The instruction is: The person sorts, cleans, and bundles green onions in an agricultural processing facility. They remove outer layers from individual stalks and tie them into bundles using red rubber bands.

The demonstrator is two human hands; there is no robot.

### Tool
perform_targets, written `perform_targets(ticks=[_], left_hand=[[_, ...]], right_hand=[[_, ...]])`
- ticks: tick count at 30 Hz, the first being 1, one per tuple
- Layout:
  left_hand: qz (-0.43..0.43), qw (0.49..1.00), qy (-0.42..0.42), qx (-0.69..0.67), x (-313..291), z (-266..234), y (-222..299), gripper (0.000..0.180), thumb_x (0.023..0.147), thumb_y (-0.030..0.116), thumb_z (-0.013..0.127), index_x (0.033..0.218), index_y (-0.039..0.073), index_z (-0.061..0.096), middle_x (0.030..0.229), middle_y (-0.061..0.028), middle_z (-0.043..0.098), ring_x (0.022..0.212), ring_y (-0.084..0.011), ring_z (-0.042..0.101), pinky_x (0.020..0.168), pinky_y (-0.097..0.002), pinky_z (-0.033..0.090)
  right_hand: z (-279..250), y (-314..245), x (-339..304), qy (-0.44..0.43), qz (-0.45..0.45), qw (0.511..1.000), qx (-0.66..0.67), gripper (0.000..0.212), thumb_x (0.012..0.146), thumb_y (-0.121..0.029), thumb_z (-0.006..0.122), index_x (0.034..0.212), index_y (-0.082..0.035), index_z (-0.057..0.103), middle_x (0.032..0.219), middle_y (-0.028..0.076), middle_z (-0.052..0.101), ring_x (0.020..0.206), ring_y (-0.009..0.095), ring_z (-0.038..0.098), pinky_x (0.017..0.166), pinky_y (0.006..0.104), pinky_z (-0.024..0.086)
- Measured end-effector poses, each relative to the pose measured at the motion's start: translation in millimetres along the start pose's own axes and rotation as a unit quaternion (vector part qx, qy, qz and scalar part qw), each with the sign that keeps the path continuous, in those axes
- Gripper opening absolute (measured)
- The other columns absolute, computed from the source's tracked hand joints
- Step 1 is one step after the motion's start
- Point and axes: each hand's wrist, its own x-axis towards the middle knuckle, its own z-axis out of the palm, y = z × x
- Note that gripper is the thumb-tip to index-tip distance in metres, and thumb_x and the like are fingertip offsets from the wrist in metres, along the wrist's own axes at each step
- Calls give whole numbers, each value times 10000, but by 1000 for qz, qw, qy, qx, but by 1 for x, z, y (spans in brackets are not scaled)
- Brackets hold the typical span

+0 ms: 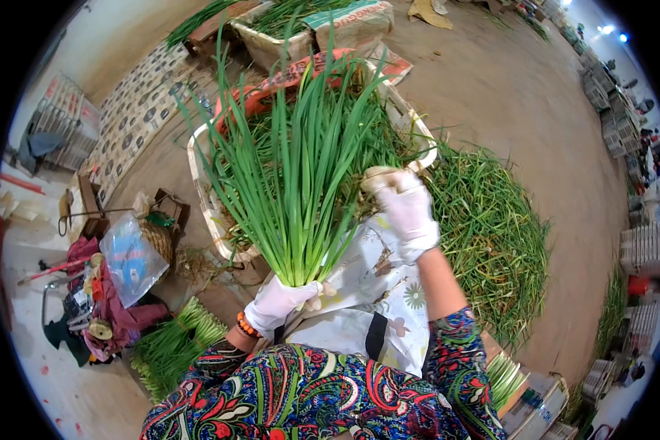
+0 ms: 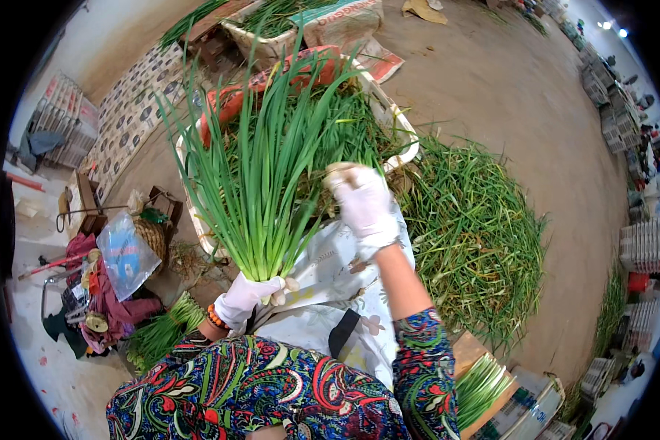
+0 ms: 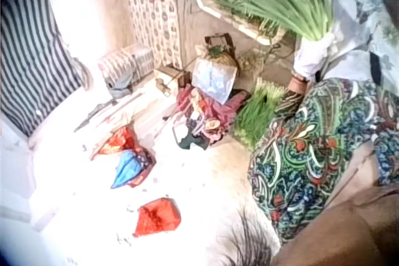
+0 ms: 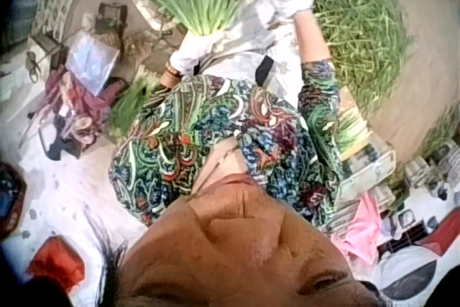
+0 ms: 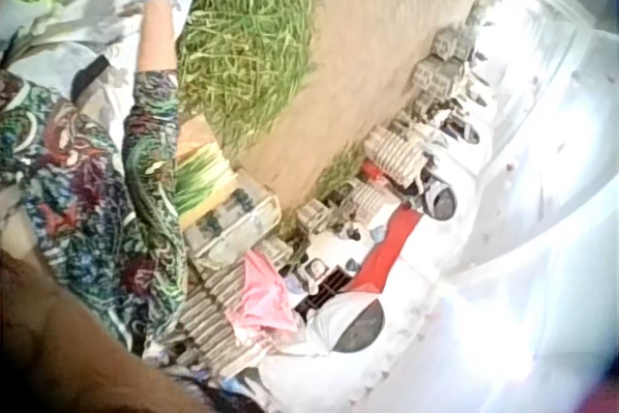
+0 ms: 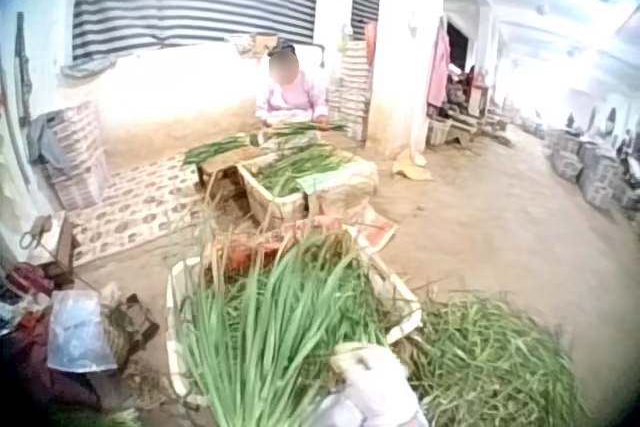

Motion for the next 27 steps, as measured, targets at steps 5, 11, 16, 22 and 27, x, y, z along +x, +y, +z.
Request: perform_targets(ticks=[5, 11, 16, 22, 27], left_hand=[[0, 999, -8, 33, 4, -2, 12, 311, 805, 133, 554, 1073, -5, 480, 862, -142, 626, 577, -140, 567, 530, -254, 463], [0, 999, -35, 34, 22, 8, 18, 321, 814, 121, 554, 1090, -19, 467, 864, -160, 622, 580, -152, 575, 529, -253, 472], [25, 996, -66, 60, 30, 17, 24, 349, 811, 96, 548, 1129, -6, 446, 885, -159, 614, 610, -151, 583, 527, -250, 472], [5, 992, -90, 92, 31, 30, 27, 344, 805, 94, 552, 1124, 5, 459, 886, -124, 619, 606, -112, 555, 551, -220, 451], [-7, 988, -104, 117, 44, 43, 12, 293, 816, 87, 539, 1094, 5, 494, 885, -88, 621, 617, -98, 544, 561, -222, 452]], right_hand=[[-122, -19, 0, 132, 101, 986, -25, 157, 824, -141, 549, 875, -40, 658, 877, 42, 646, 763, 93, 563, 710, 236, 448], [-200, 13, -67, 151, 139, 931, -301, 342, 900, -235, 453, 1214, -100, 460, 947, 82, 633, 790, 146, 590, 764, 301, 465], [-101, -45, -76, -36, 182, 983, 4, 349, 888, -206, 496, 1224, -114, 478, 723, 12, 613, 607, 55, 562, 569, 193, 466], [-63, -87, -34, -89, 178, 973, 119, 368, 899, -263, 472, 1225, -92, 474, 632, 19, 590, 517, 62, 534, 520, 208, 447], [-65, -72, -21, -84, 215, 973, -17, 461, 862, -387, 488, 1126, -11, 519, 612, 72, 596, 484, 118, 558, 493, 247, 449]])
